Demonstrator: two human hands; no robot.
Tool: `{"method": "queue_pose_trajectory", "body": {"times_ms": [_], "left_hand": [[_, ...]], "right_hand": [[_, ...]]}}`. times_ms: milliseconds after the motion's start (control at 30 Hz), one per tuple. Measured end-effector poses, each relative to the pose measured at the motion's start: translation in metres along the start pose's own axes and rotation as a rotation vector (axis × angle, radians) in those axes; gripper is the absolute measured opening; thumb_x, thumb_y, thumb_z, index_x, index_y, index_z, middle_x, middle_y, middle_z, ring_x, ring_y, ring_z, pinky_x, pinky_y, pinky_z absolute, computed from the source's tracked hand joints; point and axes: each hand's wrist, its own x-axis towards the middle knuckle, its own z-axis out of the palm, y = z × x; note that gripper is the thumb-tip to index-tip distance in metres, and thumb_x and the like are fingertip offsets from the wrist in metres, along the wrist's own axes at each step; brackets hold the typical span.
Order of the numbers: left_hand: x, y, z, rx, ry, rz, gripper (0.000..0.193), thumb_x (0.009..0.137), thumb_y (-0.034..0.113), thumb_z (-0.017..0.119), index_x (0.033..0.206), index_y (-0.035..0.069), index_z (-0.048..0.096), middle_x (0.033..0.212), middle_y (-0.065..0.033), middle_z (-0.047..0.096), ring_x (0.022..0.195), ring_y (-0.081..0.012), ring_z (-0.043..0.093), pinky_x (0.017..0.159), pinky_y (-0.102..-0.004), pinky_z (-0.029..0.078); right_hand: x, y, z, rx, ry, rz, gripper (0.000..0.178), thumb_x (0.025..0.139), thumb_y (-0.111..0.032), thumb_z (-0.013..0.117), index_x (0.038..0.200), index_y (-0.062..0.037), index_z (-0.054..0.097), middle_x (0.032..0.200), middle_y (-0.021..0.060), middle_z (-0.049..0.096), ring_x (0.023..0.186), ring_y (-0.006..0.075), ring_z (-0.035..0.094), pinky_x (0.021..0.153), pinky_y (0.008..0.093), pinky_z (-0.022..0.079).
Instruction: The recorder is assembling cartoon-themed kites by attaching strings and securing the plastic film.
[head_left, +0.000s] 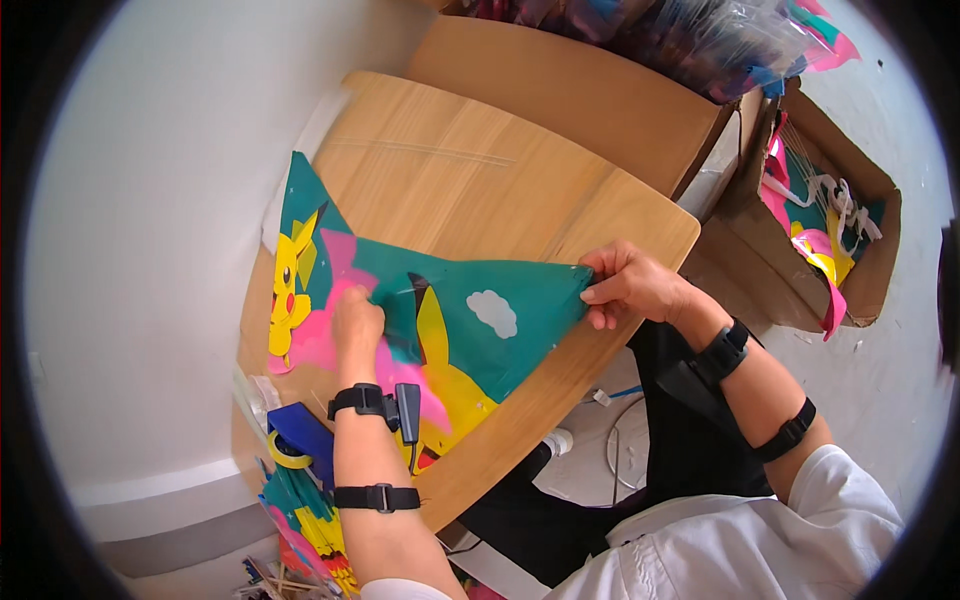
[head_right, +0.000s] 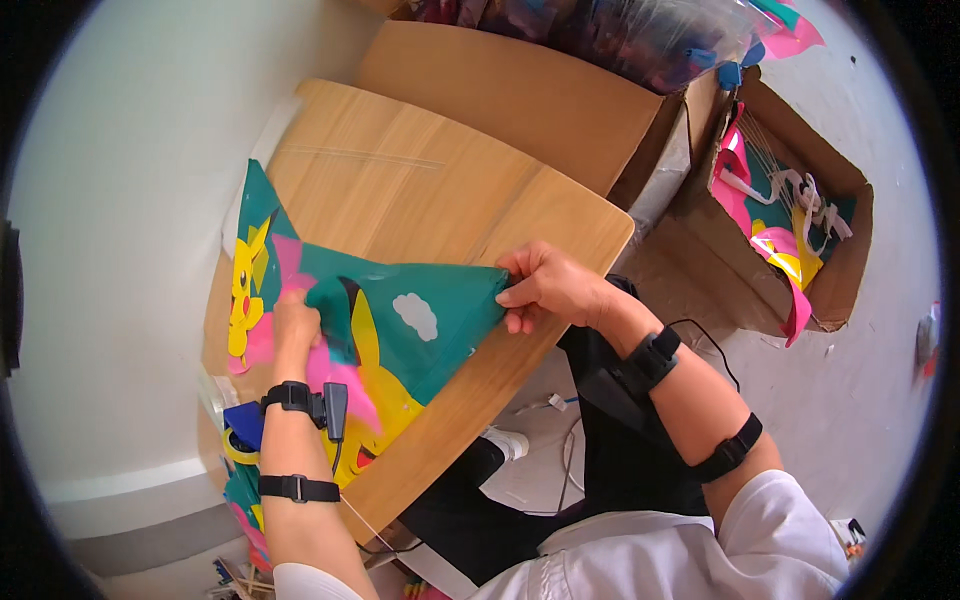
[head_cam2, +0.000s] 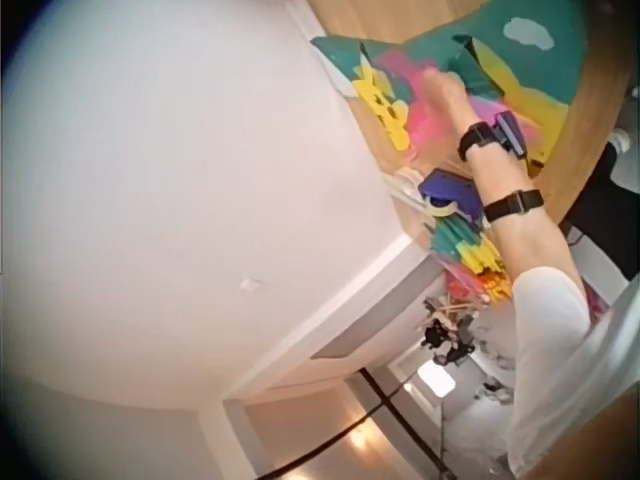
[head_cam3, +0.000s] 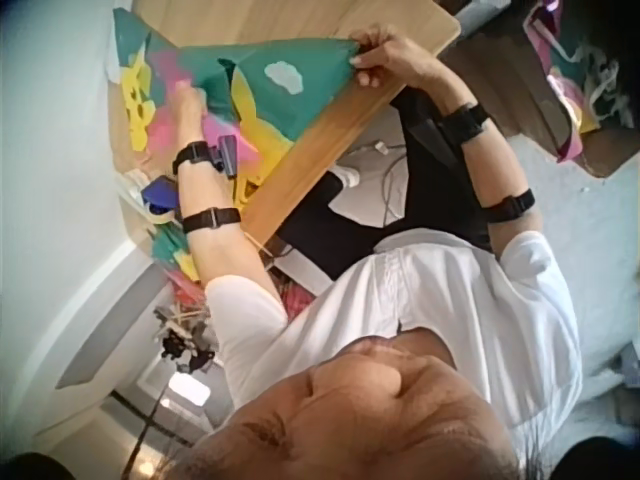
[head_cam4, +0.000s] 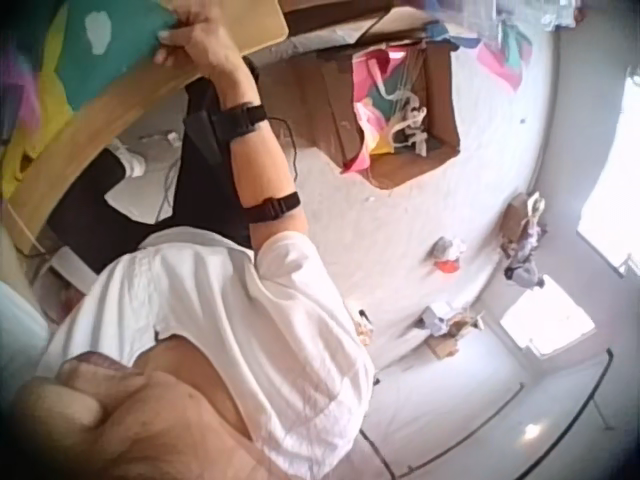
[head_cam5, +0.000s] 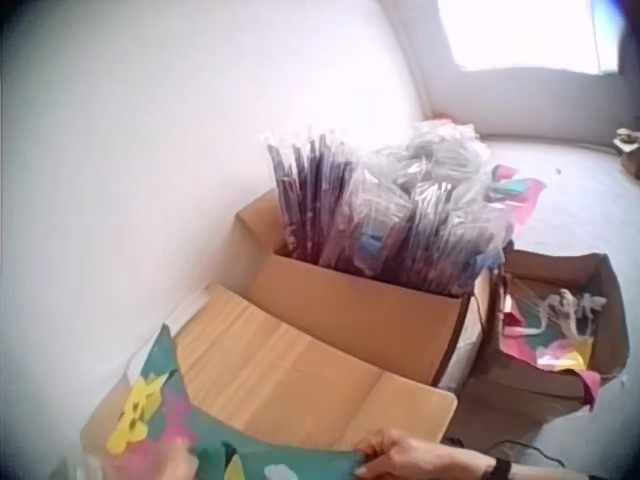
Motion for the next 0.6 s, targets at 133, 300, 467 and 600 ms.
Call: {"method": "queue_pose_trajectory", "body": {"times_ms": [133, 300, 467, 600], "left_hand": [[0.015, -0.038, 0.026, -0.13, 0.438, 0.237, 0.027, 0.08, 0.004, 0.055, 0.106, 0.0, 0.061, 0.104, -0.0242, 0.061, 0.104, -0.0369, 0.057, 0.09, -0.0428, 0.044], [-0.009, -0.07, -0.003, -0.12, 0.642, 0.319, 0.029, 0.081, 0.005, 0.059, 0.109, -0.001, 0.06, 0.112, -0.0192, 0.06, 0.11, -0.0348, 0.053, 0.099, -0.0395, 0.038], [-0.096, -0.076, -0.016, -0.482, 0.474, 0.314, 0.023, 0.08, 0.006, 0.063, 0.102, -0.001, 0.062, 0.096, -0.0141, 0.064, 0.093, -0.0253, 0.06, 0.084, -0.0337, 0.046], [-0.176, -0.116, 0.014, -0.707, 0.66, 0.161, 0.008, 0.079, 0.002, 0.064, 0.086, 0.001, 0.063, 0.076, -0.0046, 0.062, 0.067, -0.0135, 0.058, 0.063, -0.0265, 0.046]], "right_hand": [[-0.002, -0.002, 0.005, 0.035, 0.047, 0.063, 0.012, 0.088, -0.004, 0.055, 0.096, 0.0041, 0.059, 0.079, 0.0059, 0.062, 0.061, 0.0116, 0.063, 0.053, 0.0227, 0.052], [0.001, -0.002, 0.018, 0.039, 0.14, 0.074, 0.02, 0.092, -0.015, 0.054, 0.103, 0.0025, 0.057, 0.084, 0.0071, 0.061, 0.064, 0.0132, 0.063, 0.055, 0.0246, 0.053], [0.002, 0.005, 0.018, 0.029, 0.236, 0.034, 0.026, 0.094, -0.023, 0.052, 0.104, 0.0009, 0.055, 0.085, 0.0085, 0.061, 0.064, 0.0153, 0.063, 0.056, 0.0259, 0.053], [0.0, 0.005, 0.019, 0.033, 0.27, -0.031, 0.02, 0.094, -0.021, 0.052, 0.1, -0.002, 0.054, 0.082, 0.006, 0.06, 0.064, 0.0144, 0.063, 0.056, 0.0259, 0.054]]}}
